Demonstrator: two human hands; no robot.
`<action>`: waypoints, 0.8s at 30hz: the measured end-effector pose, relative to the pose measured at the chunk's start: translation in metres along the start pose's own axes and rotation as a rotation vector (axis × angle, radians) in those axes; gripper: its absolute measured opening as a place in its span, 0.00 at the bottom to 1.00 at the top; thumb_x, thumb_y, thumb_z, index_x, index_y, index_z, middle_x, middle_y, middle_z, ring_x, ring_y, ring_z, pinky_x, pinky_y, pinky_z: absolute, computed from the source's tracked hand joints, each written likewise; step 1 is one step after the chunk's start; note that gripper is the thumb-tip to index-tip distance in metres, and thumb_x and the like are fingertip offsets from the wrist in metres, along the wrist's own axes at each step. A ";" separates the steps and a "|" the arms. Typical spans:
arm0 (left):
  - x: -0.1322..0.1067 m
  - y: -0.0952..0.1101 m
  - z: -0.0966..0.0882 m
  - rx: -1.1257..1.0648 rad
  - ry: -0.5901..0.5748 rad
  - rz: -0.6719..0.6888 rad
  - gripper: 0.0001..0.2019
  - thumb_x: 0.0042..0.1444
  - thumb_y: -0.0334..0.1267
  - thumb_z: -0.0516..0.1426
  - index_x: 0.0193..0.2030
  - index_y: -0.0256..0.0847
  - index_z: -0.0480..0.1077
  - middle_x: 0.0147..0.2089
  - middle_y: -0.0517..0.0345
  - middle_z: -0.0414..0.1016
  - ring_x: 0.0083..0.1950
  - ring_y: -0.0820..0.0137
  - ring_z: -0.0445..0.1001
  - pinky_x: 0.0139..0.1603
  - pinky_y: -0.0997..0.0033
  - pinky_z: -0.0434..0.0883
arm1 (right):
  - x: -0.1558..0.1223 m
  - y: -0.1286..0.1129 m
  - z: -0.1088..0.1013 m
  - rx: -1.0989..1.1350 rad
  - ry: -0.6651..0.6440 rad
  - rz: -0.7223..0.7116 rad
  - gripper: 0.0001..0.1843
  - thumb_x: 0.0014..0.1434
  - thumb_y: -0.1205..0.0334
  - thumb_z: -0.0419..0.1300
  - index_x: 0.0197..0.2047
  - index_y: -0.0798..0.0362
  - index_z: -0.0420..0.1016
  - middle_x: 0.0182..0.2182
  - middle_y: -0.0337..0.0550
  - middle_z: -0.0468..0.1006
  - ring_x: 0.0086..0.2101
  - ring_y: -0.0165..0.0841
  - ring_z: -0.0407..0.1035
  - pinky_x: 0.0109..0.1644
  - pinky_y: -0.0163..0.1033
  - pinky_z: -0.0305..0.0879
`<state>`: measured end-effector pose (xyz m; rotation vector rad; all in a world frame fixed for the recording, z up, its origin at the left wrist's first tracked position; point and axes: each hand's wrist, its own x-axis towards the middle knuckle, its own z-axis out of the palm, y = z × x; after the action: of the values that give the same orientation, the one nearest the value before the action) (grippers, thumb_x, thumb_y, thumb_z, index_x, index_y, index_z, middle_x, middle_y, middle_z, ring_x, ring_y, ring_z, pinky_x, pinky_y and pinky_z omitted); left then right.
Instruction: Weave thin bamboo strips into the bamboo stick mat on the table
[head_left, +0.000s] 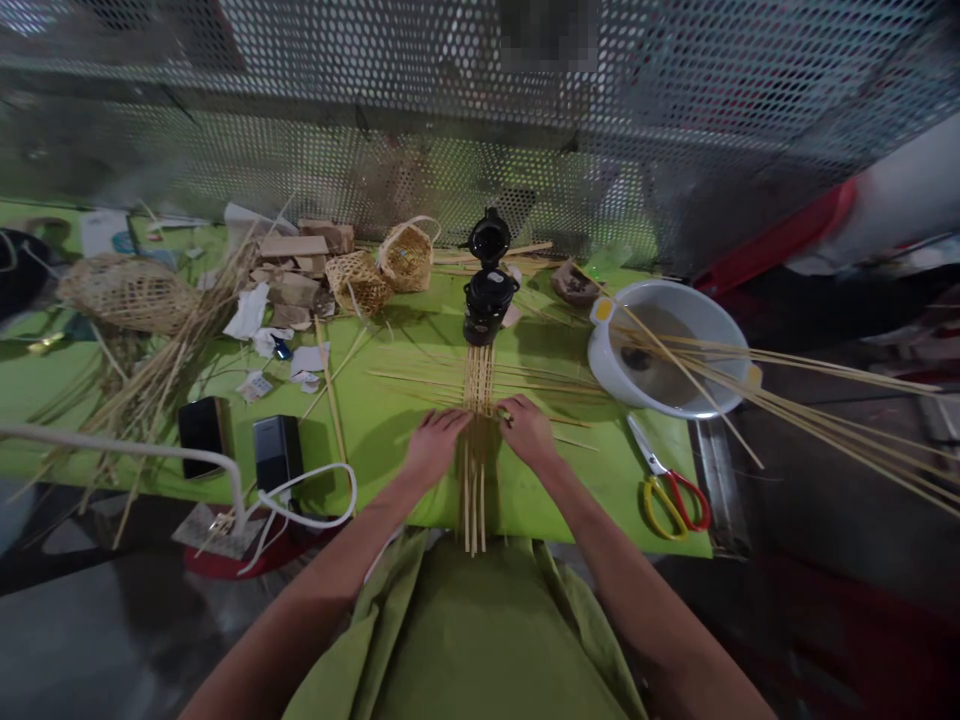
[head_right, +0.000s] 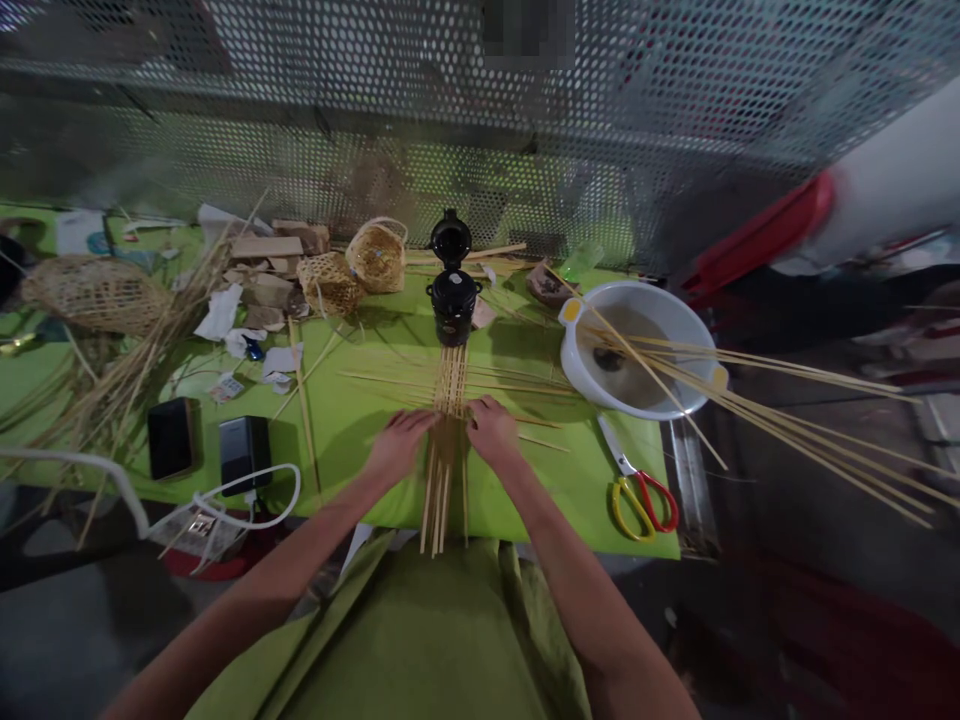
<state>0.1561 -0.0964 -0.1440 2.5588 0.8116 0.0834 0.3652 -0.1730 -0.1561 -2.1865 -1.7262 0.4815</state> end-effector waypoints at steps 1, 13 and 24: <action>0.009 -0.003 -0.003 -0.002 0.038 -0.023 0.28 0.61 0.20 0.49 0.66 0.42 0.67 0.65 0.51 0.73 0.66 0.63 0.70 0.71 0.53 0.62 | 0.002 -0.001 0.000 0.022 0.011 0.003 0.18 0.61 0.73 0.56 0.52 0.53 0.78 0.47 0.48 0.79 0.43 0.38 0.71 0.49 0.41 0.65; 0.054 -0.009 0.006 0.054 -0.017 0.023 0.17 0.62 0.23 0.53 0.53 0.40 0.76 0.62 0.52 0.76 0.60 0.61 0.74 0.62 0.57 0.71 | 0.012 -0.010 0.008 -0.179 -0.103 -0.083 0.16 0.63 0.75 0.55 0.49 0.55 0.79 0.48 0.52 0.79 0.46 0.43 0.69 0.52 0.43 0.64; 0.063 -0.001 0.009 0.137 -0.073 0.037 0.12 0.64 0.26 0.54 0.46 0.37 0.78 0.58 0.45 0.77 0.59 0.58 0.75 0.59 0.55 0.72 | 0.017 -0.008 0.006 -0.256 -0.184 -0.165 0.13 0.68 0.70 0.54 0.46 0.56 0.81 0.44 0.53 0.80 0.44 0.43 0.70 0.48 0.44 0.64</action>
<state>0.2092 -0.0633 -0.1572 2.6884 0.7662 -0.0561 0.3592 -0.1542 -0.1594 -2.1994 -2.1524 0.4531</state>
